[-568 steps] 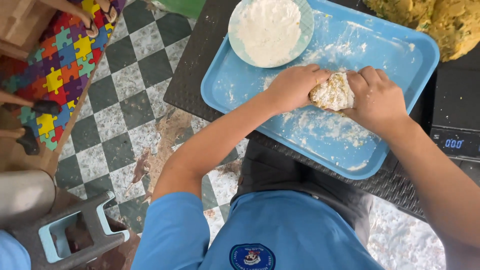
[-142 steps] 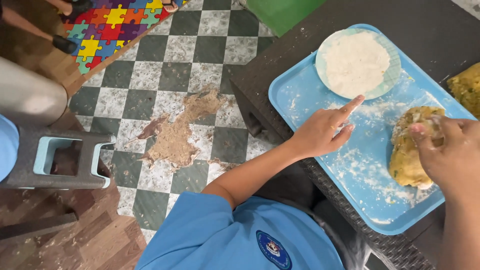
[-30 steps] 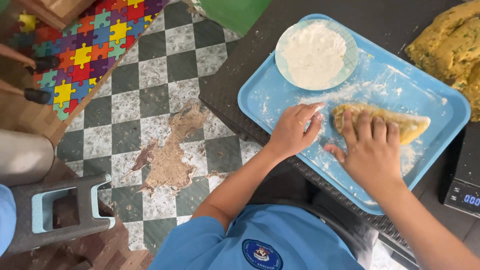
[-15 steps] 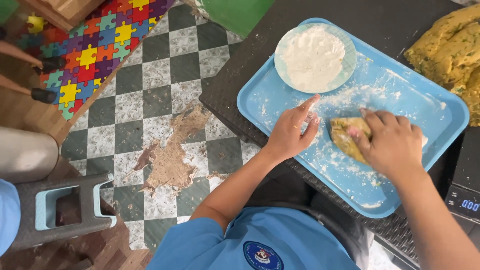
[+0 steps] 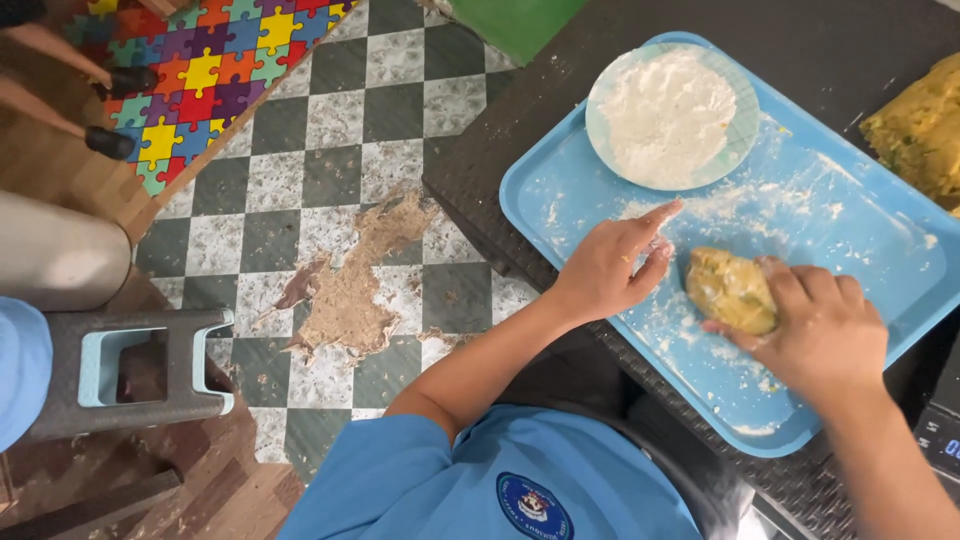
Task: The person is preparing dough by weighing small portions on a digital scale, kneading a large mass of dough, and coating it in flour on a tray.
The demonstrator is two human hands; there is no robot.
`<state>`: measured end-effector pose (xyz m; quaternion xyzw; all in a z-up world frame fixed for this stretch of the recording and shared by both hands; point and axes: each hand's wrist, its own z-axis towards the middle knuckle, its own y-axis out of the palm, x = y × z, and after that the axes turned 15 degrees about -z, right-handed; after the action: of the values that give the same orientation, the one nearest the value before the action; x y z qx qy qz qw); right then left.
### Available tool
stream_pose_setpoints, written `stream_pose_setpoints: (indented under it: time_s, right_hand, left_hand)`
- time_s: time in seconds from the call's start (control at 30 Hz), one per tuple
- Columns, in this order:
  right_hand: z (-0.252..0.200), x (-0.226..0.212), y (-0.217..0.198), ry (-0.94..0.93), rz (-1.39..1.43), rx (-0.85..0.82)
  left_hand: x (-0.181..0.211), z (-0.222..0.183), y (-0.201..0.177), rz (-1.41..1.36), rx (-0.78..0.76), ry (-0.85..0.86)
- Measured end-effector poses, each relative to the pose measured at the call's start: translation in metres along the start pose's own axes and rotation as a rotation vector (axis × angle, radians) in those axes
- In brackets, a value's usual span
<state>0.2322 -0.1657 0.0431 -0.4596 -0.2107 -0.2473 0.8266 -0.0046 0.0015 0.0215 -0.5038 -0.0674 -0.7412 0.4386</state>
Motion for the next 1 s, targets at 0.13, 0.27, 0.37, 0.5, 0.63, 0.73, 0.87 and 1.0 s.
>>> stream_pose_setpoints:
  time_s: [0.13,0.27,0.37,0.5,0.63,0.73,0.87,1.0]
  right_hand:
    - [-0.003,0.009,0.023,0.005,0.01,0.029]
    - [-0.011,0.016,0.039,0.045,0.029,-0.004]
    - [-0.004,0.012,0.028,0.007,-0.046,0.073]
    - [0.016,-0.002,0.002,-0.038,-0.041,-0.001]
    - [0.014,-0.001,-0.041,-0.022,0.066,-0.176]
    - [0.026,0.015,-0.065,-0.051,0.193,-0.241]
    - [0.041,0.014,-0.034,0.098,0.313,-0.413]
    - [0.078,0.005,-0.013,0.16,0.339,-0.734]
  left_hand:
    - [0.003,0.003,-0.002,0.018,0.004,0.005]
    - [-0.002,-0.003,0.003,0.077,0.007,0.009]
    - [-0.01,-0.008,0.009,0.105,0.014,0.025]
    - [-0.005,-0.005,0.006,0.113,0.012,-0.018]
    - [-0.011,-0.008,0.009,0.123,0.025,0.003]
    - [-0.014,-0.01,0.013,0.131,0.03,0.015]
    - [-0.013,-0.008,0.011,0.147,0.025,0.035]
    - [-0.014,-0.009,0.011,0.154,0.037,0.033]
